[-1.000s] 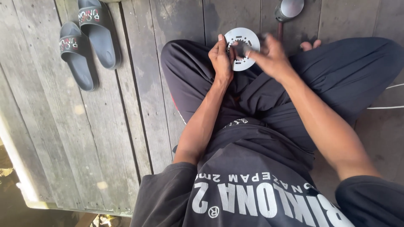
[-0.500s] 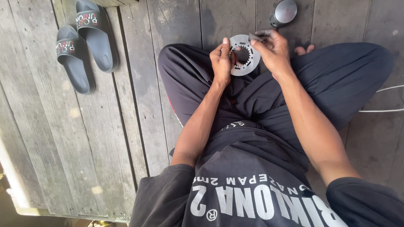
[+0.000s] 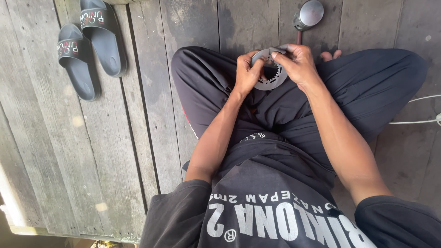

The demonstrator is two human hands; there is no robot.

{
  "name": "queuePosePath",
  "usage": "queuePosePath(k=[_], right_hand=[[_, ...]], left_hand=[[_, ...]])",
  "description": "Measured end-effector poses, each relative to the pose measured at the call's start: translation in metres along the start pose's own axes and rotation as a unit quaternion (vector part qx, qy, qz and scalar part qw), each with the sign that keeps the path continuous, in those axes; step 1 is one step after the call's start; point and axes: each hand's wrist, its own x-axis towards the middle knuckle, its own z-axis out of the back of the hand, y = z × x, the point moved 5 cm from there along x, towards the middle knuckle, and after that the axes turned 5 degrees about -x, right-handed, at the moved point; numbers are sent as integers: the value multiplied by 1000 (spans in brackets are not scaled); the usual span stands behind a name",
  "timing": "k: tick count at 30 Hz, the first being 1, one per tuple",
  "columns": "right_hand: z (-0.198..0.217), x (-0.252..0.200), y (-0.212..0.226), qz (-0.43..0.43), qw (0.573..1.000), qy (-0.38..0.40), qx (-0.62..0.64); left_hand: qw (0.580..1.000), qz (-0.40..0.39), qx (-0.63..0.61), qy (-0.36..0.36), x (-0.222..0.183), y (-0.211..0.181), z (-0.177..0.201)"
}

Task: Manual sanding of a motorcycle brake disc using sandpaper to clean or resurface it.

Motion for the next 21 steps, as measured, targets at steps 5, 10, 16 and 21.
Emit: queuePosePath(k=[5,10,16,21], right_hand=[[0,2,-9,12,999,-31,-40],[4,2,-6,-1,1000,8,-15],[11,2,-16,-57,997,36,29],[24,7,-25,-48,963,-17,265]], left_hand=[[1000,-10,21,17,0,-2,-2],[1000,-2,22,22,-2,-3,-2],[1000,6,-12,13,2,3,3],[961,63,-259,69,-1,-9,1]])
